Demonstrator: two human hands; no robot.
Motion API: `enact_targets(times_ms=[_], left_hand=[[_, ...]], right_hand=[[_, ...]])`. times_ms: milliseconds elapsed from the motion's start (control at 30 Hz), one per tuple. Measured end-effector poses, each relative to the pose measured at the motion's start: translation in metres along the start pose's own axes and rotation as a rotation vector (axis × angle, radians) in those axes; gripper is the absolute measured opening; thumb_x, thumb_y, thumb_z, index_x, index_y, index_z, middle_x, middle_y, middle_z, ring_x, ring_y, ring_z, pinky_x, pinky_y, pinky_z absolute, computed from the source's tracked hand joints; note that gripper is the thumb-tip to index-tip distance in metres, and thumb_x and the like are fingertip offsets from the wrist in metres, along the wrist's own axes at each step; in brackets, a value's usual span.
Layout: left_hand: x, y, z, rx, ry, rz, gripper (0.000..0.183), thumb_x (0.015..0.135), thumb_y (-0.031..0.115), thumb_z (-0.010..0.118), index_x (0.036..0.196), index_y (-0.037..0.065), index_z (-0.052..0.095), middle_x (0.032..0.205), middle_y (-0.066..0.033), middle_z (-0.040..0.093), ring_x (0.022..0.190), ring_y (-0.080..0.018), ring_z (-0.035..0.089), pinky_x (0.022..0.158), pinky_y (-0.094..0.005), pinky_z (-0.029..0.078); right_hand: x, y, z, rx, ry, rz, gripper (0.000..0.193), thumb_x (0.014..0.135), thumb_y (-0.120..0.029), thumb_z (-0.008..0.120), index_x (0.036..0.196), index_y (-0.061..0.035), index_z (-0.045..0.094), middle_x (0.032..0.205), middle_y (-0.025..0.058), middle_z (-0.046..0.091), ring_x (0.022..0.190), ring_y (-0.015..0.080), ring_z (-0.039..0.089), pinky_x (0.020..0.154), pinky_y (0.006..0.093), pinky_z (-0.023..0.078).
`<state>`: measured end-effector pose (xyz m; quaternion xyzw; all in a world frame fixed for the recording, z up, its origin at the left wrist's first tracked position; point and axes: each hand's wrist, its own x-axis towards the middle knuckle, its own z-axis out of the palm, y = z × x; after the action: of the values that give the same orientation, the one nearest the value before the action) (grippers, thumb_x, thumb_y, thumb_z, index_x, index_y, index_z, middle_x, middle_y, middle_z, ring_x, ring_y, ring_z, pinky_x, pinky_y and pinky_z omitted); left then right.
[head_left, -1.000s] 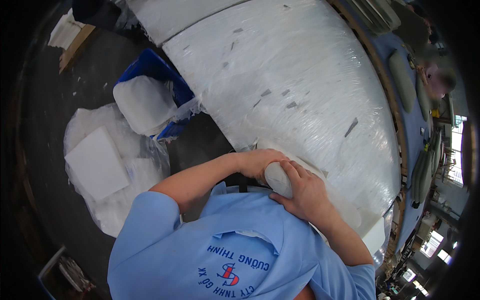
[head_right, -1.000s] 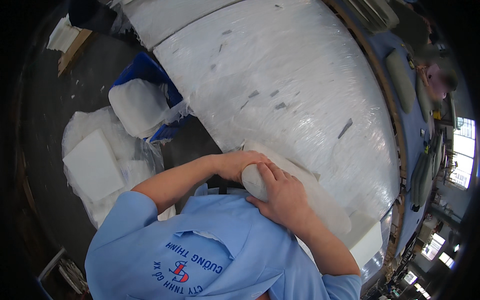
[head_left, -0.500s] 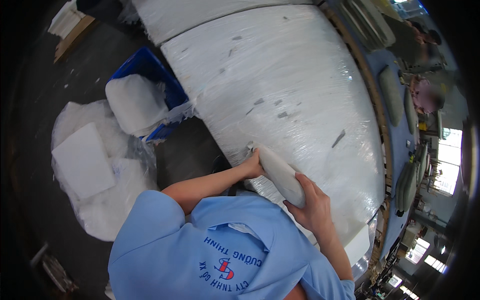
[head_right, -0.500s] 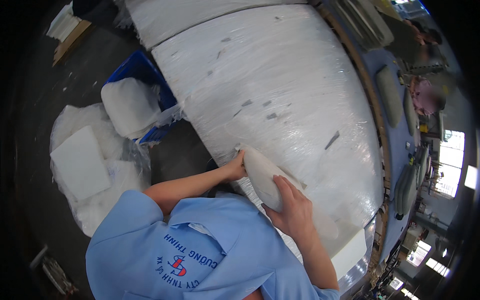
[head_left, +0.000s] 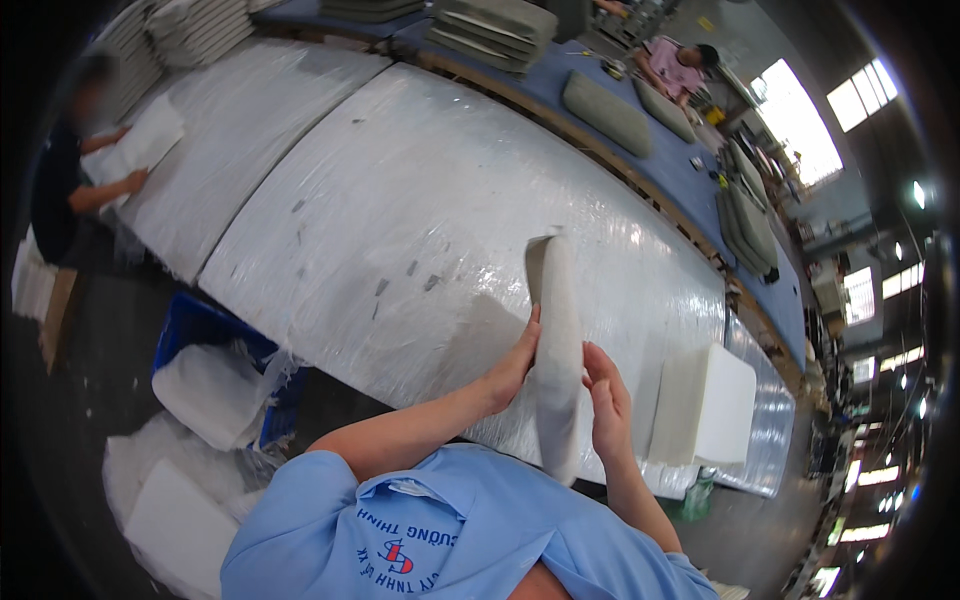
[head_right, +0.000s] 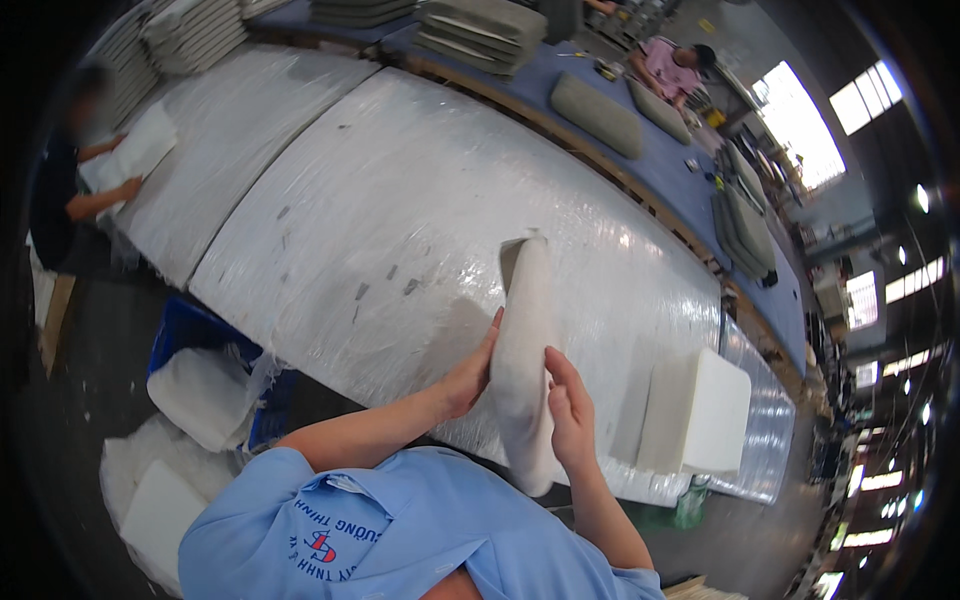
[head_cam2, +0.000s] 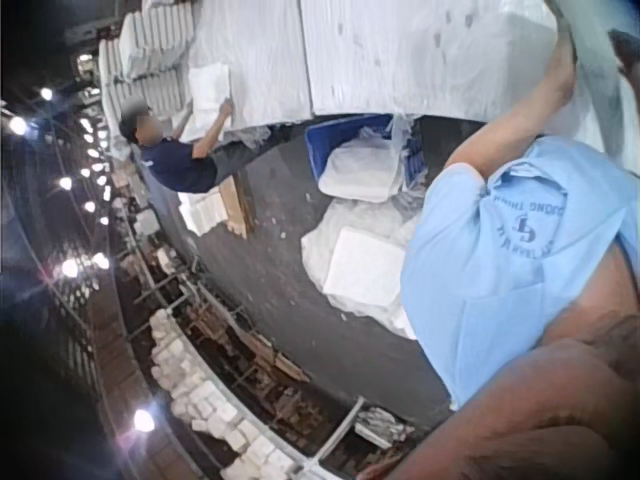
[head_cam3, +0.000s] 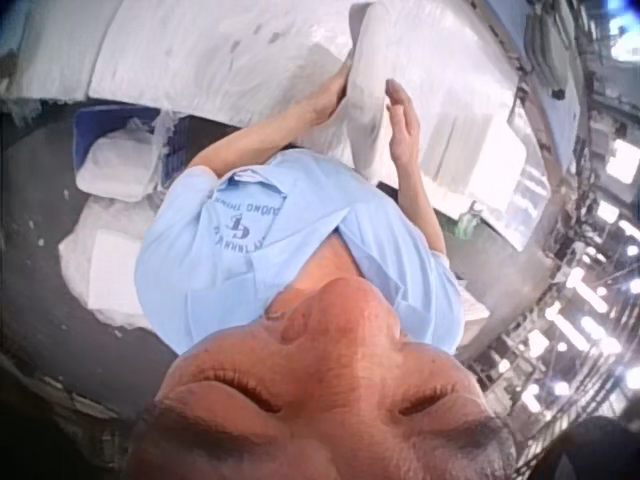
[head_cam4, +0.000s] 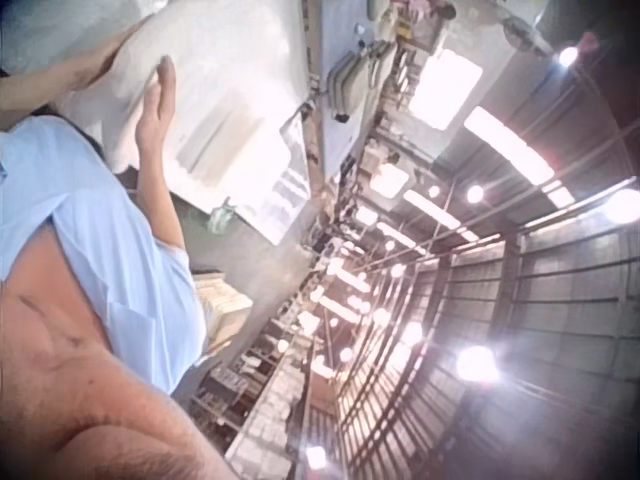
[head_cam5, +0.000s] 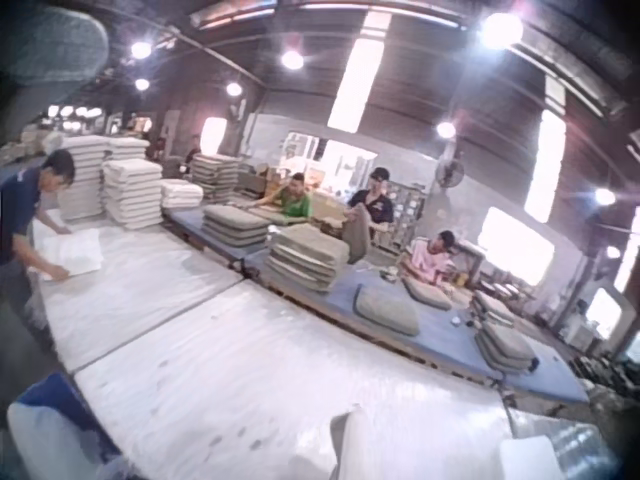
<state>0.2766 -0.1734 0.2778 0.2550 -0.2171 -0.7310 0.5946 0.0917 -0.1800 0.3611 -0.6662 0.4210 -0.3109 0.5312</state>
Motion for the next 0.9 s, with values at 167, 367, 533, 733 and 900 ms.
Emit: enact_targets(times_ms=[167, 367, 533, 733, 900], left_hand=[[0.005, -0.002, 0.016, -0.206, -0.065, -0.037, 0.068, 0.113, 0.057, 0.032, 0.172, 0.031, 0.009, 0.175, -0.0013, 0.021, 0.157, -0.0219, 0.028, 0.128, -0.0381, 0.026], [0.006, 0.012, 0.046, -0.059, -0.047, 0.050, 0.065, 0.114, 0.049, 0.033, 0.171, 0.025, 0.014, 0.175, -0.0044, 0.023, 0.156, -0.0238, 0.032, 0.127, -0.0406, 0.031], [-0.016, 0.025, 0.065, 0.214, -0.105, 0.223, 0.068, 0.113, 0.042, 0.031, 0.171, 0.014, 0.009, 0.177, -0.0087, 0.013, 0.162, -0.0255, 0.017, 0.131, -0.0397, 0.017], [-0.040, 0.011, 0.015, 0.758, -0.153, 0.302, 0.076, 0.110, 0.041, 0.032, 0.170, 0.004, 0.002, 0.178, -0.0134, 0.005, 0.164, -0.0270, 0.005, 0.131, -0.0399, 0.007], [-0.053, 0.010, 0.024, 0.670, -0.088, 0.150, 0.078, 0.113, 0.050, 0.027, 0.170, 0.004, 0.000, 0.178, -0.0151, 0.004, 0.163, -0.0289, 0.005, 0.131, -0.0406, 0.009]], right_hand=[[0.012, 0.038, 0.009, 0.242, 0.195, 0.236, 0.075, 0.112, -0.059, 0.032, 0.167, -0.0079, 0.027, 0.173, 0.0137, 0.028, 0.159, 0.0281, 0.025, 0.127, 0.0473, 0.020], [0.023, 0.007, 0.031, 0.128, 0.216, -0.155, 0.078, 0.112, -0.053, 0.033, 0.167, 0.0001, 0.018, 0.174, 0.0194, 0.020, 0.161, 0.0317, 0.018, 0.130, 0.0426, 0.014], [0.014, 0.000, 0.027, 0.147, 0.190, -0.389, 0.083, 0.109, -0.055, 0.036, 0.167, 0.0022, 0.017, 0.174, 0.0217, 0.018, 0.162, 0.0332, 0.014, 0.130, 0.0425, 0.012], [0.000, 0.020, 0.061, 0.576, 0.224, -0.183, 0.080, 0.111, -0.052, 0.035, 0.168, 0.0005, 0.014, 0.174, 0.0208, 0.018, 0.161, 0.0319, 0.017, 0.130, 0.0421, 0.014], [-0.003, 0.024, 0.064, 0.587, 0.263, -0.084, 0.074, 0.114, -0.049, 0.032, 0.167, -0.0004, 0.015, 0.171, 0.0219, 0.021, 0.159, 0.0323, 0.021, 0.129, 0.0422, 0.016]])
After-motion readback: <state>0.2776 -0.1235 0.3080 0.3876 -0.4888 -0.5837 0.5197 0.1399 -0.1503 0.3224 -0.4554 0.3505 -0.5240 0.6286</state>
